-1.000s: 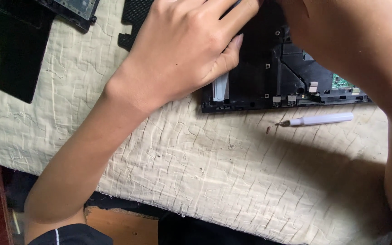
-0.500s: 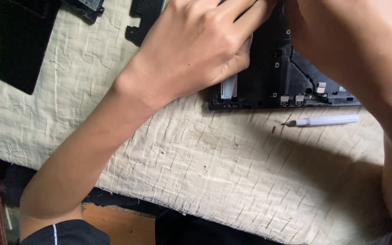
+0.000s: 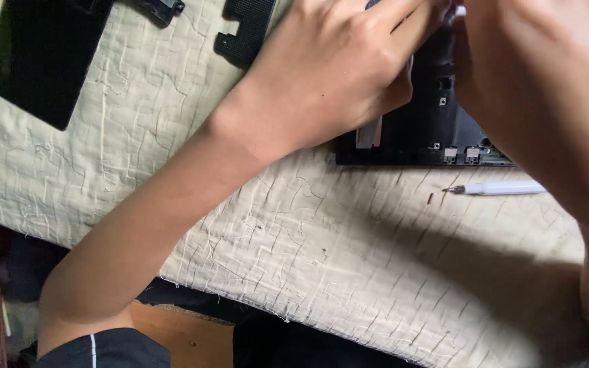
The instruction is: Routing and connecting internal antenna and power wires inside a disassembled laptop.
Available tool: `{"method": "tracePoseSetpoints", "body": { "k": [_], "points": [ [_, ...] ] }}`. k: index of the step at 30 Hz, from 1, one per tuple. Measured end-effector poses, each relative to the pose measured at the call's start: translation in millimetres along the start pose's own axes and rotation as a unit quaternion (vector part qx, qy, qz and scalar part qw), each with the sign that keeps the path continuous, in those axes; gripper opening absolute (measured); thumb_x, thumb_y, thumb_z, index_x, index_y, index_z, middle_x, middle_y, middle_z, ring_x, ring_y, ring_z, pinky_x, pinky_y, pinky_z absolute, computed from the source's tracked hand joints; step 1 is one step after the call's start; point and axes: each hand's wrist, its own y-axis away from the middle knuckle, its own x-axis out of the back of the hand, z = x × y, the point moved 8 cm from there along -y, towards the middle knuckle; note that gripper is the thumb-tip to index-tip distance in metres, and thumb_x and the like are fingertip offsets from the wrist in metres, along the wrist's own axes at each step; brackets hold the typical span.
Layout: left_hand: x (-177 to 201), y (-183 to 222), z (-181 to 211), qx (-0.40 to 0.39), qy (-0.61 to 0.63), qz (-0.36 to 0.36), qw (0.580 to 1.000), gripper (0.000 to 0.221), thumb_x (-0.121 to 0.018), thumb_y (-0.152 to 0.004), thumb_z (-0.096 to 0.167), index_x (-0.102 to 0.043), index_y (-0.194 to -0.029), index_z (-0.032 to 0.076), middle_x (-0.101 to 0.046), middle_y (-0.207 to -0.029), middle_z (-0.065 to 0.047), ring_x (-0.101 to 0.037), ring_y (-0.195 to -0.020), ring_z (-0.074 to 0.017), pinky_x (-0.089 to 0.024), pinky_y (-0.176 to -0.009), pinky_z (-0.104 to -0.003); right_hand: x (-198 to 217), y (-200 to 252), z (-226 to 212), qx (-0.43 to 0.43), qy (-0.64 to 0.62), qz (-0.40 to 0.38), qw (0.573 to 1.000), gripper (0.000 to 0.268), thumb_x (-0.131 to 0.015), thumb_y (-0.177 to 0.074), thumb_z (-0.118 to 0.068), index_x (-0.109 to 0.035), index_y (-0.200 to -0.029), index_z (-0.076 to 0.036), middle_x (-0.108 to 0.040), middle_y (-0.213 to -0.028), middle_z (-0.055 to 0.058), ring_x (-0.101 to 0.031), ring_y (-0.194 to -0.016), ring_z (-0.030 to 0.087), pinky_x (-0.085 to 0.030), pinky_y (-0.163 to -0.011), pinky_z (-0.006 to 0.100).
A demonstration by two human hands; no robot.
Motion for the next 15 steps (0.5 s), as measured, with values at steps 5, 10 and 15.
{"method": "tracePoseSetpoints", "body": {
  "k": [5, 10, 15],
  "points": [
    [0, 3, -4, 0.010, 0.014, 0.015, 1.000, 0.047, -0.072, -0.087, 0.008, -0.060, -0.133, 0.014, -0.073, -0.108, 0.004, -0.070, -0.086, -0.0161, -0.056, -0.065, -0.034, -21, 7, 23, -0.068, -0.157, -0.080, 0.982, 0.019, -0.060, -0.098, 0.003, -0.047, -0.086, -0.004, -0.039, -0.066, 0.013, -0.039, -0.062, 0.029, -0.035, -0.068, 0.048],
    [-8, 5, -4, 0.024, -0.013, -0.001, 1.000, 0.049, -0.078, -0.091, 0.023, -0.057, -0.135, 0.016, -0.072, -0.116, 0.005, -0.070, -0.098, -0.0161, -0.057, -0.073, -0.035, -59, 22, 58, -0.114, -0.457, -0.043, 0.881, 0.031, -0.061, -0.121, 0.018, -0.066, -0.151, 0.010, -0.046, -0.077, 0.014, -0.041, -0.067, 0.018, -0.033, -0.062, 0.029],
    [-7, 3, -3, 0.024, -0.031, -0.007, 0.999, 0.051, -0.081, -0.089, 0.030, -0.057, -0.133, 0.019, -0.067, -0.123, 0.006, -0.068, -0.103, -0.0158, -0.056, -0.075, -0.035, -35, 20, 43, -0.114, -0.452, -0.045, 0.884, 0.035, -0.058, -0.118, 0.018, -0.065, -0.152, 0.013, -0.051, -0.082, 0.017, -0.041, -0.065, 0.018, -0.029, -0.057, 0.030]
  ]
}}
